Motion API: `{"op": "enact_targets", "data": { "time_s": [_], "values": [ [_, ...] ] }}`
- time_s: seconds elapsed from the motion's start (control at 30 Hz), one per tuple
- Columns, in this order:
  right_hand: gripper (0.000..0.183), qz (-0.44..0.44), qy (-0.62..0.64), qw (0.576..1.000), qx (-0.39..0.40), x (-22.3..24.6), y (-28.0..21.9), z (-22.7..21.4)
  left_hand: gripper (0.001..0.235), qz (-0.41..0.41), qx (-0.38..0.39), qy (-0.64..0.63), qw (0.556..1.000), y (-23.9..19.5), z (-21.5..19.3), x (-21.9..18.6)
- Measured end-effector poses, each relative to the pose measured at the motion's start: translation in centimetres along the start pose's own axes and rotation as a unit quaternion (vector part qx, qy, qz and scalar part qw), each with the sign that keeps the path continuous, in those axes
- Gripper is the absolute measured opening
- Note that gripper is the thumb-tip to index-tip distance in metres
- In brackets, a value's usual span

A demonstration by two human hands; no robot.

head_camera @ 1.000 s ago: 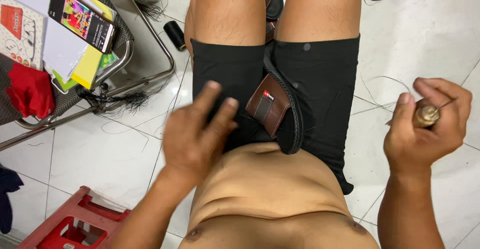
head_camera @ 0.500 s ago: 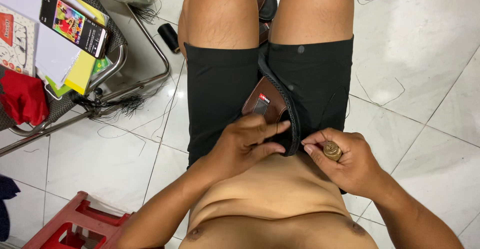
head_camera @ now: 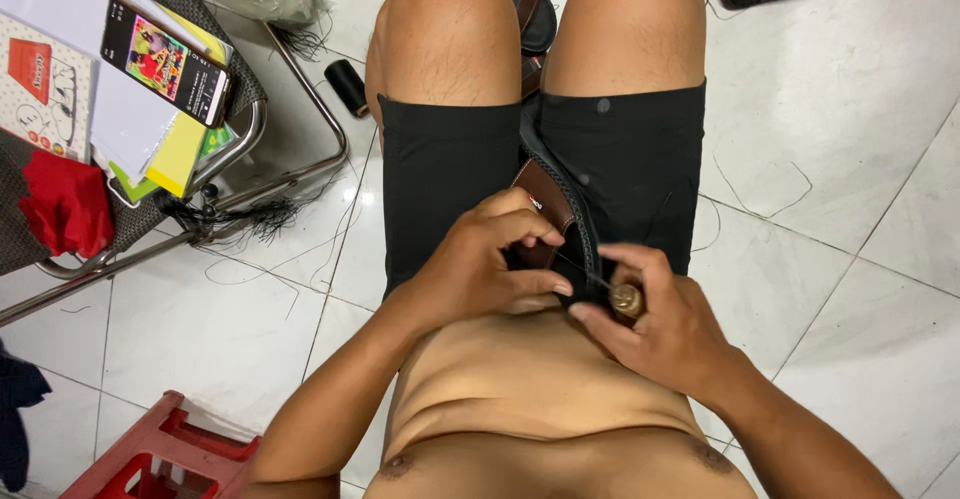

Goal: The person sits on the floor and uses a needle and thread to sew the strap of a brown sandal. They hold the sandal on their lap, repeatedly pushing the needle through the leather and pulling the thread to secure the strap.

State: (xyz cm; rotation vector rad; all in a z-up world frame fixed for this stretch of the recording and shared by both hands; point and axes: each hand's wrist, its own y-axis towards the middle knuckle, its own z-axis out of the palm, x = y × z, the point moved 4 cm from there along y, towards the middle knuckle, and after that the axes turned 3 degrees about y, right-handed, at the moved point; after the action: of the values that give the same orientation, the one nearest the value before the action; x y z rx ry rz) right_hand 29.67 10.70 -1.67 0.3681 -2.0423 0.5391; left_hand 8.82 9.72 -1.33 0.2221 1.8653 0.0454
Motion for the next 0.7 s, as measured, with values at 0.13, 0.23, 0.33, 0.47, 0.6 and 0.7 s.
{"op": "enact_targets", "data": {
  "time_s": [0.13,0.23,0.33,0.47,0.6,0.7],
  "values": [
    [0.071,-0.061,-0.026,0.997,-0.044,-0.4,0.3,0.2,0.038,-0.026,-0.076,-0.128,0.988,-1.2,-2.2,0.2],
    [0.057,-0.084,0.008,0.989,-0.125,-0.8,0.1,-3.2,0.052,-0.013,-0.124,-0.097,0.987,-2.1,-3.8,-0.4],
    [0.045,-0.081,0.066,0.984,-0.146,1.3,-1.2,-8.3,0.068,-0.035,-0.127,-0.047,0.990,-2.8,-4.5,-1.5],
    [0.050,-0.035,0.233,0.961,-0.147,0.9,-2.0,-12.1,0.085,-0.094,-0.075,-0.038,0.992,-2.5,-3.9,-3.0],
    [0.047,-0.072,0.356,0.925,-0.113,-0.9,-0.3,-11.8,0.079,-0.195,-0.066,-0.275,0.939,-3.7,-2.2,-3.3],
    [0.097,-0.072,0.525,0.848,0.005,-1.1,1.5,-10.8,0.064,-0.181,-0.085,-0.336,0.920,-4.5,-2.1,-2.9]
  ]
}}
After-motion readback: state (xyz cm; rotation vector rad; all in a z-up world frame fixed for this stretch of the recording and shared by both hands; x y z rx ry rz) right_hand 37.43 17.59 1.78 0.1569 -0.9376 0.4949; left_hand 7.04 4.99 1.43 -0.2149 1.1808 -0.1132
